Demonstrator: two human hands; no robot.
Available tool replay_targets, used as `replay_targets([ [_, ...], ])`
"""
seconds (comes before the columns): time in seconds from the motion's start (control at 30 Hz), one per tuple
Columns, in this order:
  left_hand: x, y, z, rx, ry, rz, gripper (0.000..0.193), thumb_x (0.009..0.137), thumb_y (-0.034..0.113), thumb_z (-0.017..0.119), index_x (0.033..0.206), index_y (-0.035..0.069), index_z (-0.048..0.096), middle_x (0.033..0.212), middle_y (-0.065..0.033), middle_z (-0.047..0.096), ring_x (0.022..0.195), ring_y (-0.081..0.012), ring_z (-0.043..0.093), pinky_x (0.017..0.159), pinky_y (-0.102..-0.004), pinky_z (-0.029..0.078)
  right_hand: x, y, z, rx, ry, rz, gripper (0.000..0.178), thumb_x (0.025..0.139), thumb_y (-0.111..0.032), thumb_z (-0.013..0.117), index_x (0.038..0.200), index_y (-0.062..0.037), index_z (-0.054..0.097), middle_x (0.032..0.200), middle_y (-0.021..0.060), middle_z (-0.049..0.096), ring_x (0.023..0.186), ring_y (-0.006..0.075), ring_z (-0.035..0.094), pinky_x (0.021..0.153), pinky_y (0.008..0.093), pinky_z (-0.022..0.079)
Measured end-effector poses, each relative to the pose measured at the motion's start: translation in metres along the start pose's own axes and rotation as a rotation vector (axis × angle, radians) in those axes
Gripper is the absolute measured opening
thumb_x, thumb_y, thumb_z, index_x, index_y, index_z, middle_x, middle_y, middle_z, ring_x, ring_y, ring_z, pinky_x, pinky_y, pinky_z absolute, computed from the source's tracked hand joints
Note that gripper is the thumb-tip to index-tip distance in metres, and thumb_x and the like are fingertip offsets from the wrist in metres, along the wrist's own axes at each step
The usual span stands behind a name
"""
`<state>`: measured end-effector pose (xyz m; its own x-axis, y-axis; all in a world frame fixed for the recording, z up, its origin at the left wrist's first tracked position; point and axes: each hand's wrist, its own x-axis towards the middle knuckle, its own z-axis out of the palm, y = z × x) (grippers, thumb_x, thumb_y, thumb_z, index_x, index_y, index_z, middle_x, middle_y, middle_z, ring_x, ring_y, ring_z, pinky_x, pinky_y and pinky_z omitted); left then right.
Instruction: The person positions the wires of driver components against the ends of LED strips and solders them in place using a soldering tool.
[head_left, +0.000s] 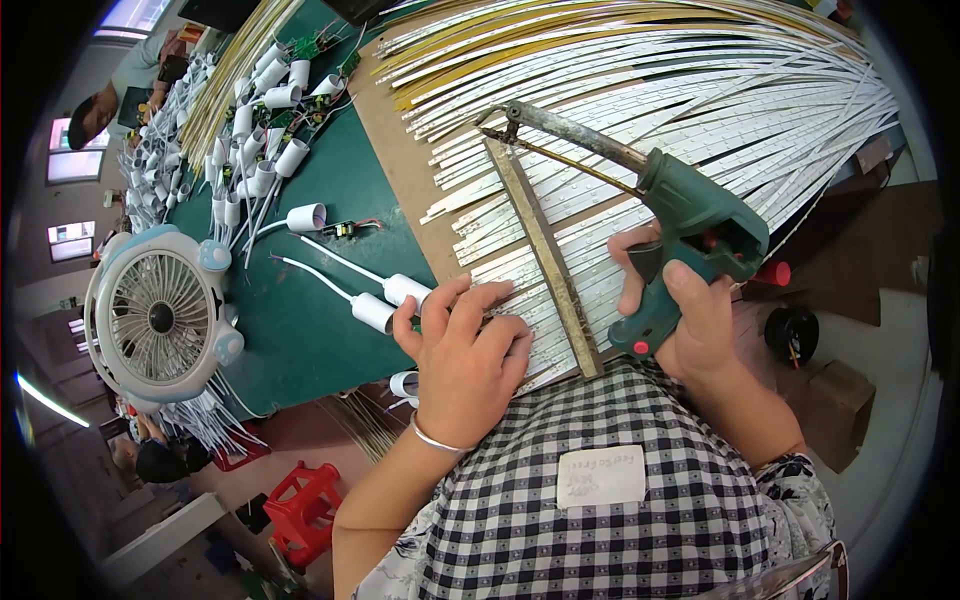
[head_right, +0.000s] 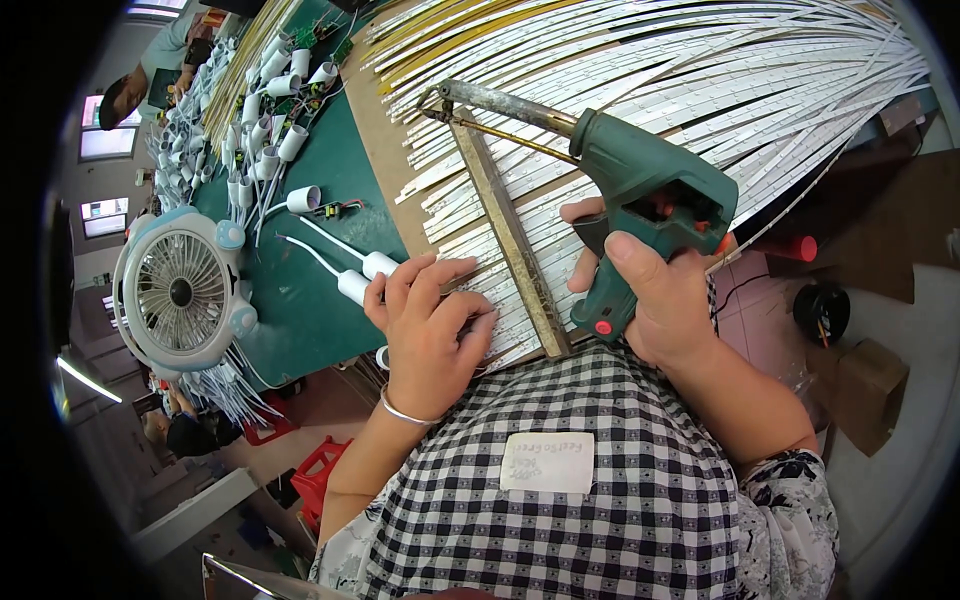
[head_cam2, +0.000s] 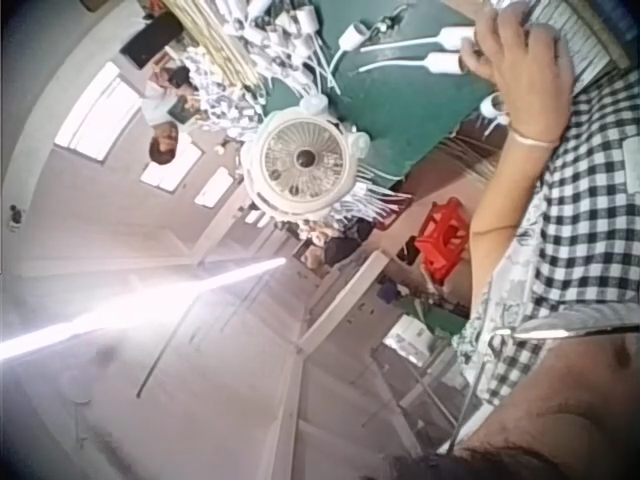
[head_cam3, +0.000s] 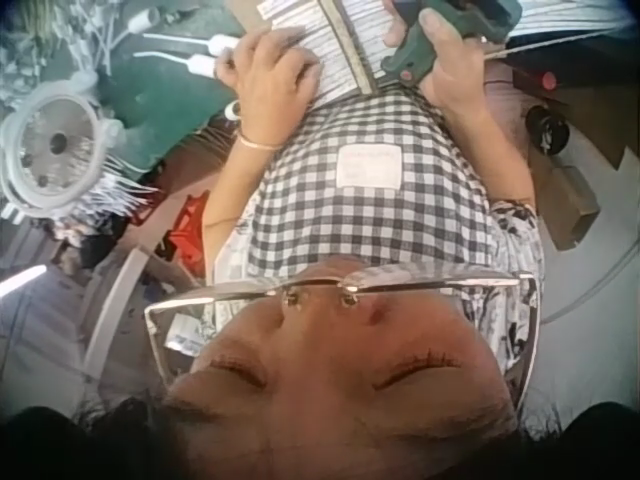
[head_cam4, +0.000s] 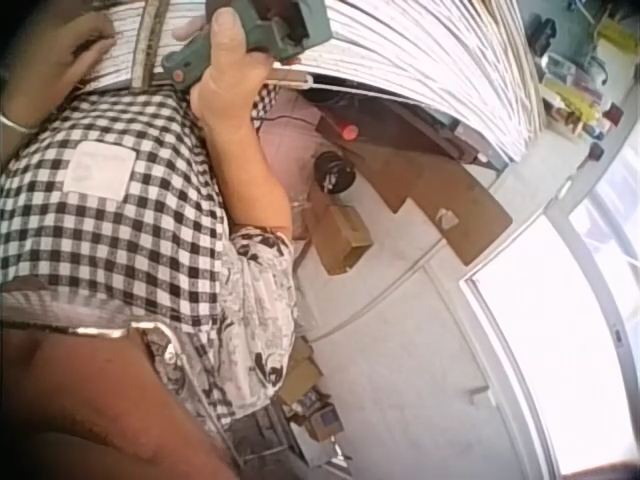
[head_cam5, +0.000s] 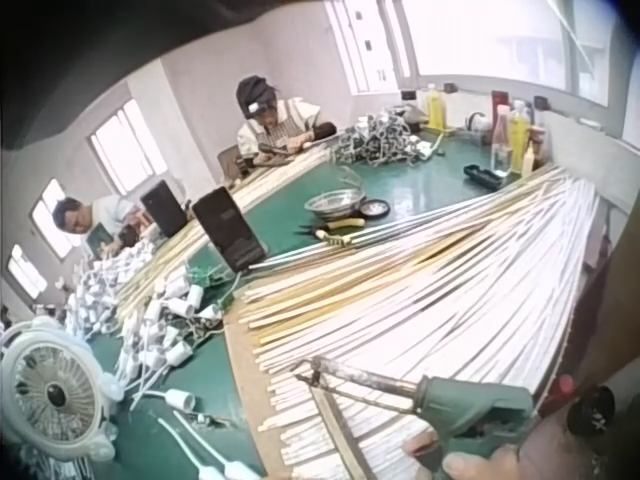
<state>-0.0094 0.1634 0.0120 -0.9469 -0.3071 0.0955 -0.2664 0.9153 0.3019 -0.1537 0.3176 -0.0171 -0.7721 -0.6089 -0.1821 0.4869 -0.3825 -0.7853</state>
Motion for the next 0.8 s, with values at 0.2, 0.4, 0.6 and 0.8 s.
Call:
replay_targets([
  [0.2, -0.005, -0.019, -0.006, -0.219, 0.021, -0.076, 0.004, 0.077, 0.014, 0.066, 0.080, 0.015, 0.063, 0.100, 0.0038, 0.061, 0.109, -0.0217, 0.049, 0.099, -0.0465, 0.019, -0.001, 0.002, -0.002, 0.021, 0.003, -0.014, 0.051, 0.085, -0.021, 0.062, 0.127, 0.0009, 0.043, 0.110, 0.0204, 0.059, 0.067, 0.0171, 0.061, 0.059, 0.0275, 0.051],
  [0.4, -0.010, -0.018, -0.008, -0.177, 0.007, -0.034, 0.007, 0.077, 0.014, 0.068, 0.083, 0.017, 0.065, 0.084, 0.0037, 0.061, 0.101, -0.0196, 0.054, 0.096, -0.0427, 0.021, 0.000, 0.004, -0.004, 0.010, -0.016, -0.044, 0.051, 0.086, -0.020, 0.062, 0.127, 0.0027, 0.043, 0.110, 0.0196, 0.060, 0.066, 0.0164, 0.062, 0.058, 0.0267, 0.052],
  [0.6, -0.013, -0.023, -0.002, -0.159, 0.024, 0.023, 0.014, 0.071, 0.014, 0.073, 0.082, 0.018, 0.065, 0.089, 0.0060, 0.059, 0.101, -0.0192, 0.054, 0.096, -0.0430, 0.022, 0.000, 0.004, -0.004, -0.020, -0.004, -0.050, 0.051, 0.085, -0.021, 0.062, 0.127, 0.0022, 0.044, 0.110, 0.0195, 0.060, 0.066, 0.0162, 0.062, 0.058, 0.0268, 0.051],
  [0.8, -0.008, -0.011, -0.001, -0.125, 0.026, -0.013, 0.012, 0.070, 0.014, 0.073, 0.079, 0.017, 0.065, 0.091, 0.0064, 0.058, 0.104, -0.0194, 0.051, 0.095, -0.0462, 0.021, 0.000, 0.004, -0.003, -0.043, -0.008, -0.064, 0.051, 0.085, -0.020, 0.062, 0.127, 0.0022, 0.044, 0.111, 0.0191, 0.060, 0.066, 0.0161, 0.061, 0.058, 0.0266, 0.051],
])
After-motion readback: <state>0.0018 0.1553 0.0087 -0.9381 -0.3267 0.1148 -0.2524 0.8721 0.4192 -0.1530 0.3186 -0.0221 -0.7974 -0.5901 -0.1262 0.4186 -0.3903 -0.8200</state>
